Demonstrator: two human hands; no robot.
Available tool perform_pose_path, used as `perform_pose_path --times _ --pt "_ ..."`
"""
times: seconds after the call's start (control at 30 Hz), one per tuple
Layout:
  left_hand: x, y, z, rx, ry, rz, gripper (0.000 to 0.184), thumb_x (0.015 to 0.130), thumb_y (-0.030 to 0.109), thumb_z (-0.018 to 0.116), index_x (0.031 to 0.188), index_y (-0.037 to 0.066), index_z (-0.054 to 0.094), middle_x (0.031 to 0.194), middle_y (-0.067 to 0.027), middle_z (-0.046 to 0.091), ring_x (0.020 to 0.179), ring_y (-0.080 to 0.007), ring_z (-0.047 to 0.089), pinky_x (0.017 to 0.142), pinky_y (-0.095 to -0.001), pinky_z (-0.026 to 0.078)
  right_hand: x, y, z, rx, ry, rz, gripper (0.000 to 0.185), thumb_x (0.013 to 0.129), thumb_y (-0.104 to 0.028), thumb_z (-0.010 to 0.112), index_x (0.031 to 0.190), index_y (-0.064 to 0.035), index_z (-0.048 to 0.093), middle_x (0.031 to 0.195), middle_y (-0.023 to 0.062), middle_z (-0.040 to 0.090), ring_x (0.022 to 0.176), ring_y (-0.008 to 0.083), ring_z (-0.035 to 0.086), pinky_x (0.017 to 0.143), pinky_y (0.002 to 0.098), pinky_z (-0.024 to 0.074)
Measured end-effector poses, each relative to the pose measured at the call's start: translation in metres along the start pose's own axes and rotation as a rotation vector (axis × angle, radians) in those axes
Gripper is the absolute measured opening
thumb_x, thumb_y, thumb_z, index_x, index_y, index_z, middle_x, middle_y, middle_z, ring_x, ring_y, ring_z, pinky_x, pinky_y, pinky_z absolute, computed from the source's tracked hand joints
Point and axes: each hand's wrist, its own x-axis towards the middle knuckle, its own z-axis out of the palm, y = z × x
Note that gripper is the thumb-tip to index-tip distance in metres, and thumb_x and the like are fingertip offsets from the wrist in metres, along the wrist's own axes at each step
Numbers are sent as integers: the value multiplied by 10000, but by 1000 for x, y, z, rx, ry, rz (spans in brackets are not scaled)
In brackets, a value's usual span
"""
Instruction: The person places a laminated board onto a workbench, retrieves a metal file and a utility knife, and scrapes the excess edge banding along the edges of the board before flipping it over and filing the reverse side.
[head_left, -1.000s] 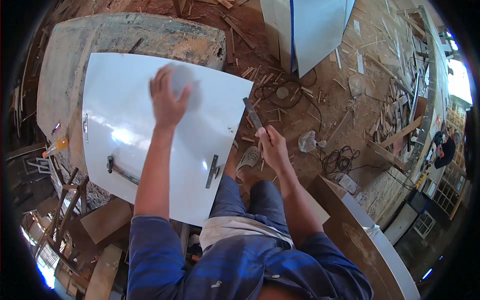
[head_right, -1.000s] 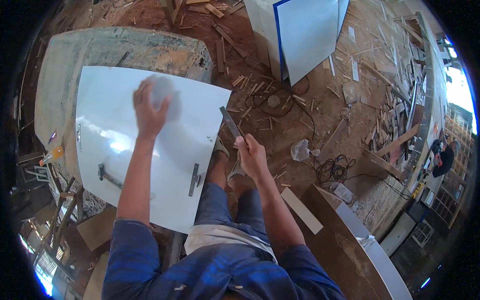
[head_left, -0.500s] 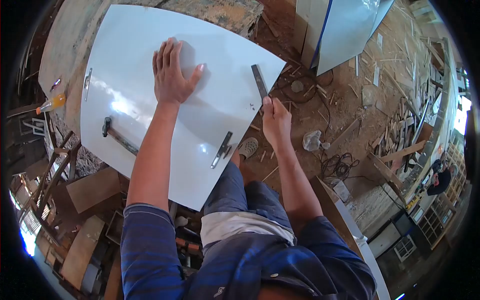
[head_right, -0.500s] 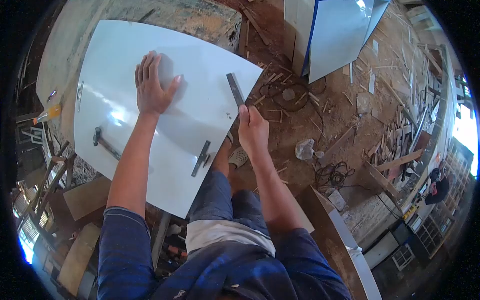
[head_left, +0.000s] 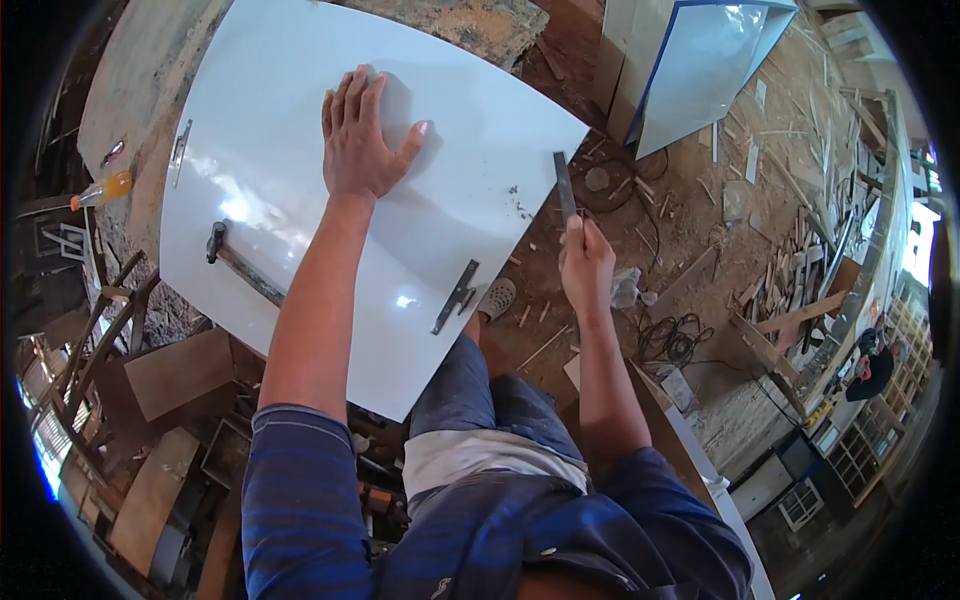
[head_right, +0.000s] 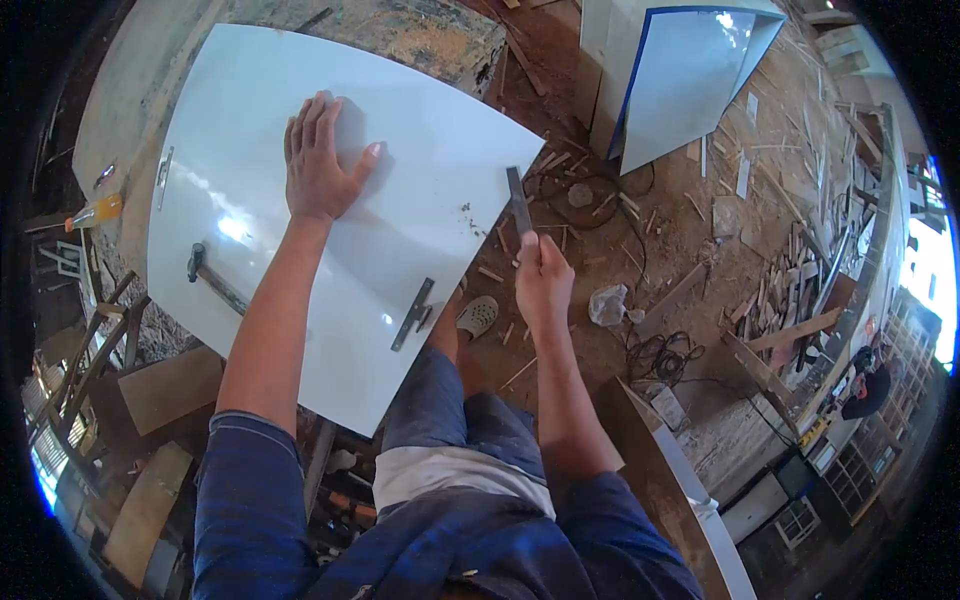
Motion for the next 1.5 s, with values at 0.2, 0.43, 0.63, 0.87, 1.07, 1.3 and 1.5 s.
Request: perform_pose_path --times 0.2,0.43,0.63,0.87,1.07,1.3,1.5 --pt "2 0 -1 15 -8 -8 823 966 574 717 1602 106 487 1698 -187 446 1606 -384 370 1354 -565 231 -9 -24 22 -121 -2 -92 428 1154 -378 579 977 8 632 777 250 630 706 413 655 687 506 515" --pt "-2 -1 2 17 0 -11 815 967 575 713 1603 120 488 1703 -181 440 1616 -377 355 1358 -555 226 -33 -16 36 -112 65 -117 444 1140 -397 606 965 11 619 862 299 647 839 548 644 692 495 525" --pt "-3 -3 3 21 -6 -10 819 966 576 718 1605 122 484 1709 -184 433 1621 -371 350 1360 -549 225 -34 21 16 10 92 -84 482 1142 -403 619 911 20 597 743 222 586 622 347 529 642 458 495" --pt "-7 -3 3 27 0 -3 814 975 603 693 1597 115 500 1706 -183 441 1625 -361 348 1364 -543 223 -44 -2 33 -95 75 -131 476 1155 -374 592 897 26 579 705 198 576 618 303 537 627 458 477" --pt "-9 -3 5 36 4 7 829 974 621 691 1600 112 499 1703 -188 446 1619 -366 355 1365 -535 217 -59 3 53 -68 101 -158 497 1155 -395 590 878 17 577 744 242 555 653 349 487 665 456 482" --pt "-2 -8 4 34 28 11 826 971 623 695 1588 106 508 1695 -193 455 1610 -371 365 1357 -535 228 -61 29 40 70 141 -117 438 1138 -379 607 958 19 640 822 276 629 714 416 616 713 481 512" --pt "-8 -7 7 34 33 25 830 971 633 683 1585 102 515 1693 -196 459 1604 -371 373 1356 -528 227 -69 20 49 8 87 -133 434 1141 -386 604 957 6 639 821 283 633 759 492 601 701 494 512"
